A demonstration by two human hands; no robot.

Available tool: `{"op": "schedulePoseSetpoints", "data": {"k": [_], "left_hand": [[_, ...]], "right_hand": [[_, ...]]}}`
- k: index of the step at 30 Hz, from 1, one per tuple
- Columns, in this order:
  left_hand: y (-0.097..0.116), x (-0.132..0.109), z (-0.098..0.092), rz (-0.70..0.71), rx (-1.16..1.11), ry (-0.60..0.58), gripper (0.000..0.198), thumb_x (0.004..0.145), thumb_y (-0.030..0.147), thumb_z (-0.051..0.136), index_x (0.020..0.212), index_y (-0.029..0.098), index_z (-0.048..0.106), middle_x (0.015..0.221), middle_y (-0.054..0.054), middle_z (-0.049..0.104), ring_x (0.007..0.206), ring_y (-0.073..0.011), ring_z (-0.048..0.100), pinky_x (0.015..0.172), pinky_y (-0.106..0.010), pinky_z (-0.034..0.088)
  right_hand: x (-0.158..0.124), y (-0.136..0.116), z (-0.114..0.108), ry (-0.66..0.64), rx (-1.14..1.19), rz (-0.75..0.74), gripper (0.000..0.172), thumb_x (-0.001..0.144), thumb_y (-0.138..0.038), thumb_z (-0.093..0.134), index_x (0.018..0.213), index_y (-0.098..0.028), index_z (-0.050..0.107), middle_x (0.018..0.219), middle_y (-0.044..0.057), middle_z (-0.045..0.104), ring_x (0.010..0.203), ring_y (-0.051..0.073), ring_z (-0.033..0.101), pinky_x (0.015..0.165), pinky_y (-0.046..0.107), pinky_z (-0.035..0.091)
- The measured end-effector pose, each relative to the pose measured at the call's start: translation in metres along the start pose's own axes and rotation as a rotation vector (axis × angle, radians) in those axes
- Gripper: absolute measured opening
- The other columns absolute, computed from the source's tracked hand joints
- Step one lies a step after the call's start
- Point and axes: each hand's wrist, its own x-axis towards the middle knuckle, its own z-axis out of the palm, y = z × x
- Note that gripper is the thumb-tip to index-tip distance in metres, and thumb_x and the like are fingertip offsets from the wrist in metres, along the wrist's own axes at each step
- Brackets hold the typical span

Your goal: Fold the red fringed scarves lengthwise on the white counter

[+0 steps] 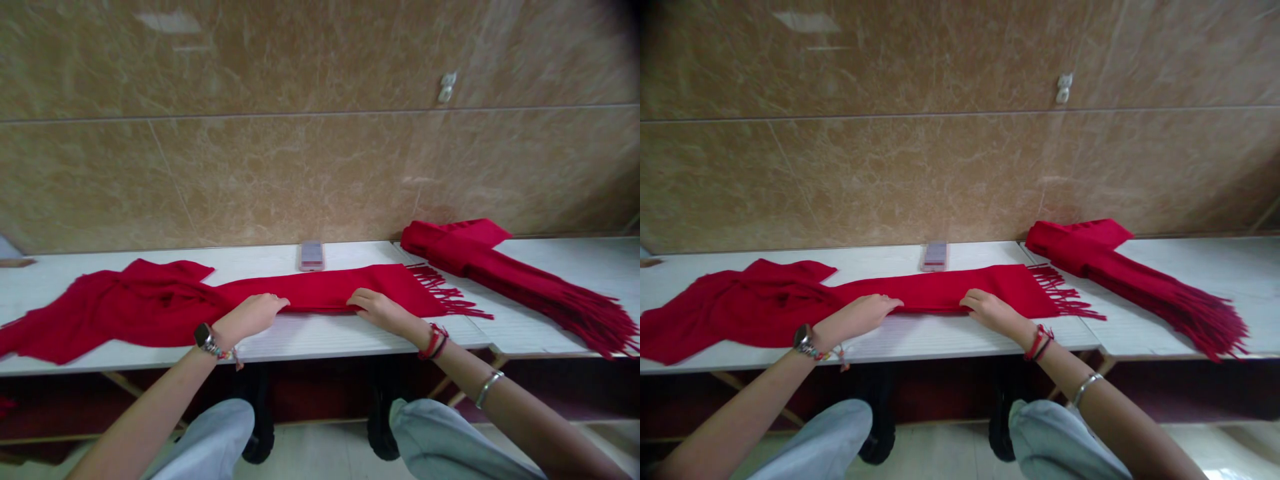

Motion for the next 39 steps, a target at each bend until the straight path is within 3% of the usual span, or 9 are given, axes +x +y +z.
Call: {"op": "schedulePoseSetpoints", "data": {"k": [3,7,14,20,25,29,35,37,39], "left_hand": [[0.007,0.001,0.0,0.01,0.001,0.035,0.035,0.08,0.002,0.042,0.107,0.017,0.058,0.1,-0.009,0.064,0.092,-0.0197,0.061,0.075,-0.028,0.048],[0.013,0.003,0.003,0.069,0.028,0.081,0.027,0.082,0.005,0.045,0.101,0.018,0.058,0.107,-0.009,0.059,0.097,-0.0195,0.059,0.076,-0.027,0.048],[0.003,-0.006,0.007,0.139,-0.014,0.017,0.047,0.077,-0.003,0.038,0.114,0.022,0.054,0.119,-0.008,0.056,0.11,-0.0202,0.053,0.086,-0.03,0.045],[0.029,-0.011,-0.012,0.057,-0.024,-0.116,0.05,0.08,0.005,0.041,0.127,0.021,0.046,0.126,-0.012,0.049,0.112,-0.0229,0.051,0.087,-0.032,0.045],[0.052,0.008,-0.018,0.089,-0.051,-0.013,0.034,0.089,0.017,0.036,0.118,0.017,0.054,0.129,-0.013,0.048,0.12,-0.0252,0.043,0.096,-0.04,0.039],[0.064,0.038,-0.007,-0.02,-0.119,0.105,0.038,0.09,0.021,0.032,0.124,0.015,0.048,0.138,-0.014,0.038,0.129,-0.0262,0.031,0.102,-0.044,0.03],[0.061,0.061,0.021,-0.095,-0.33,-0.06,0.048,0.092,0.035,0.025,0.139,0.03,0.025,0.149,-0.005,0.018,0.134,-0.0325,0.013,0.096,-0.067,0.018],[0.06,0.061,0.024,-0.103,-0.352,-0.085,0.049,0.091,0.036,0.026,0.14,0.033,0.022,0.149,-0.003,0.015,0.135,-0.0325,0.01,0.095,-0.069,0.014],[0.06,0.06,0.022,-0.121,-0.363,-0.104,0.05,0.091,0.037,0.027,0.14,0.033,0.021,0.149,-0.003,0.013,0.135,-0.0321,0.009,0.097,-0.068,0.012]], "right_hand": [[-0.006,0.003,0.001,0.02,-0.047,-0.031,0.023,0.087,-0.015,0.041,0.094,-0.015,0.063,0.085,0.009,0.064,0.079,0.018,0.06,0.071,0.031,0.051],[-0.011,0.004,0.0,0.035,-0.034,-0.068,0.027,0.089,-0.016,0.039,0.095,-0.016,0.065,0.086,0.01,0.065,0.079,0.018,0.061,0.071,0.03,0.052],[-0.022,0.002,-0.003,-0.026,0.095,-0.03,0.032,0.089,-0.016,0.038,0.103,-0.019,0.066,0.101,0.01,0.061,0.093,0.017,0.059,0.083,0.031,0.05],[-0.019,-0.002,-0.013,-0.182,0.136,-0.032,0.038,0.088,-0.015,0.038,0.121,-0.023,0.056,0.129,0.009,0.05,0.121,0.019,0.043,0.104,0.041,0.03],[-0.015,-0.001,-0.014,-0.276,0.118,-0.033,0.04,0.09,-0.017,0.036,0.127,-0.024,0.049,0.136,0.008,0.043,0.127,0.018,0.034,0.107,0.045,0.022],[-0.016,-0.002,-0.013,-0.271,0.123,-0.029,0.039,0.09,-0.02,0.037,0.127,-0.025,0.049,0.137,0.008,0.043,0.127,0.019,0.035,0.107,0.045,0.023],[-0.017,-0.007,-0.02,-0.271,0.169,0.002,0.036,0.09,-0.031,0.042,0.123,-0.024,0.053,0.134,0.009,0.046,0.126,0.02,0.038,0.106,0.045,0.025],[-0.015,-0.005,-0.025,-0.291,0.227,0.012,0.034,0.091,-0.033,0.04,0.119,-0.024,0.057,0.132,0.008,0.049,0.123,0.02,0.041,0.105,0.042,0.029],[-0.011,0.001,-0.029,-0.229,0.244,0.055,0.033,0.091,-0.033,0.039,0.114,-0.022,0.06,0.126,0.008,0.055,0.119,0.019,0.047,0.101,0.039,0.035]]}}
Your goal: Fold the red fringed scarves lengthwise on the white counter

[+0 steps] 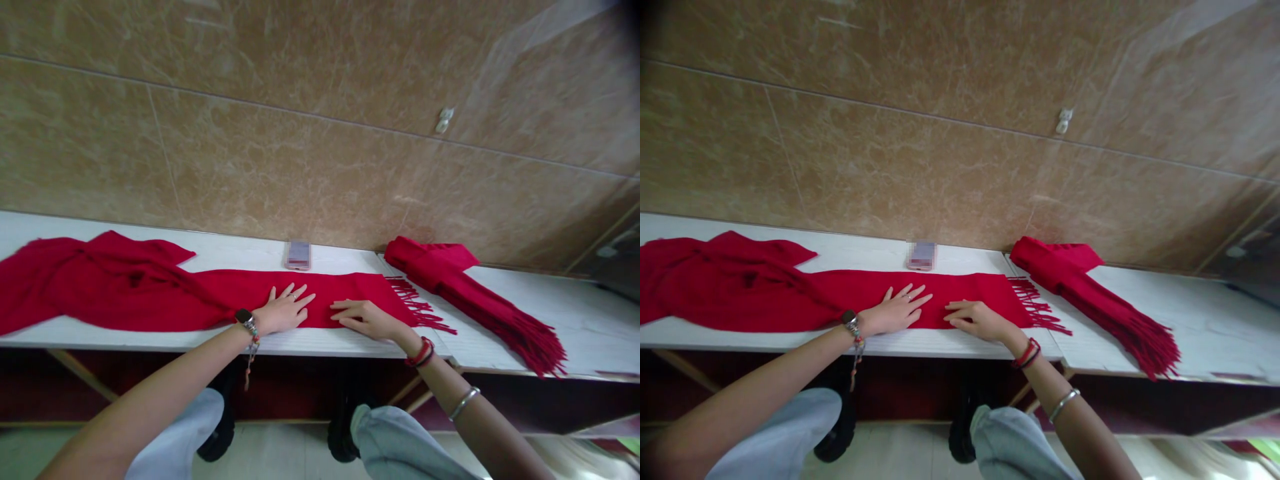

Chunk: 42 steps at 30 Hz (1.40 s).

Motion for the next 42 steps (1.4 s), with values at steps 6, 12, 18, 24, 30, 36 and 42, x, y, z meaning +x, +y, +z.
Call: {"op": "schedulePoseSetpoints", "data": {"k": [6,12,18,24,30,36,42], "left_hand": [[0.004,0.002,-0.011,-0.088,-0.038,-0.062,0.054,0.089,0.044,0.03,0.141,0.033,0.02,0.149,-0.008,0.007,0.134,-0.0364,0.003,0.097,-0.066,0.013],[0.0,0.002,-0.011,-0.092,-0.037,-0.092,0.055,0.089,0.048,0.029,0.141,0.033,0.018,0.149,-0.008,0.003,0.134,-0.0358,0.001,0.099,-0.063,0.012],[-0.013,-0.004,-0.017,-0.142,-0.022,-0.134,0.068,0.083,0.061,0.031,0.142,0.03,0.016,0.149,-0.01,0.003,0.134,-0.0375,0.002,0.099,-0.06,0.014],[-0.017,0.014,-0.027,-0.211,0.041,-0.058,0.072,0.083,0.064,0.03,0.141,0.023,0.024,0.147,-0.017,0.013,0.133,-0.0397,0.008,0.098,-0.062,0.016],[0.003,0.037,-0.008,-0.176,-0.016,0.038,0.06,0.088,0.056,0.022,0.141,0.028,0.022,0.149,-0.011,0.008,0.134,-0.0391,0.005,0.096,-0.066,0.014],[-0.005,0.036,0.004,-0.219,-0.051,0.029,0.065,0.083,0.065,0.025,0.14,0.035,0.021,0.15,-0.01,0.007,0.133,-0.042,0.002,0.094,-0.069,0.01],[-0.014,0.035,-0.001,-0.317,-0.07,-0.019,0.084,0.071,0.078,0.028,0.141,0.034,0.017,0.15,-0.009,0.004,0.131,-0.0456,0.0,0.095,-0.07,0.009]], "right_hand": [[0.02,0.032,-0.006,0.298,-0.289,0.407,0.043,0.091,-0.036,0.037,0.129,-0.02,0.046,0.138,0.013,0.04,0.129,0.028,0.03,0.101,0.054,0.028],[0.015,0.061,0.011,0.001,-0.446,0.648,0.05,0.091,-0.045,0.03,0.138,-0.028,0.03,0.147,0.009,0.024,0.132,0.035,0.02,0.093,0.07,0.023],[0.012,0.067,0.004,-0.048,-0.406,0.669,0.048,0.092,-0.044,0.028,0.138,-0.028,0.031,0.147,0.008,0.022,0.132,0.036,0.02,0.092,0.071,0.021],[0.029,0.072,-0.01,0.088,-0.324,0.722,0.053,0.093,-0.043,0.026,0.14,-0.02,0.025,0.147,0.013,0.021,0.134,0.031,0.017,0.099,0.064,0.02],[0.032,0.082,0.004,0.0,-0.388,0.752,0.051,0.093,-0.043,0.025,0.137,-0.018,0.031,0.146,0.012,0.025,0.133,0.029,0.02,0.1,0.062,0.022],[0.002,0.097,-0.006,-0.037,-0.477,0.77,0.041,0.094,-0.033,0.027,0.131,-0.022,0.042,0.145,0.01,0.027,0.134,0.027,0.02,0.101,0.055,0.026],[-0.003,0.107,-0.013,0.025,-0.486,0.901,0.047,0.094,-0.034,0.024,0.135,-0.015,0.034,0.141,0.018,0.033,0.13,0.029,0.029,0.099,0.054,0.029]]}}
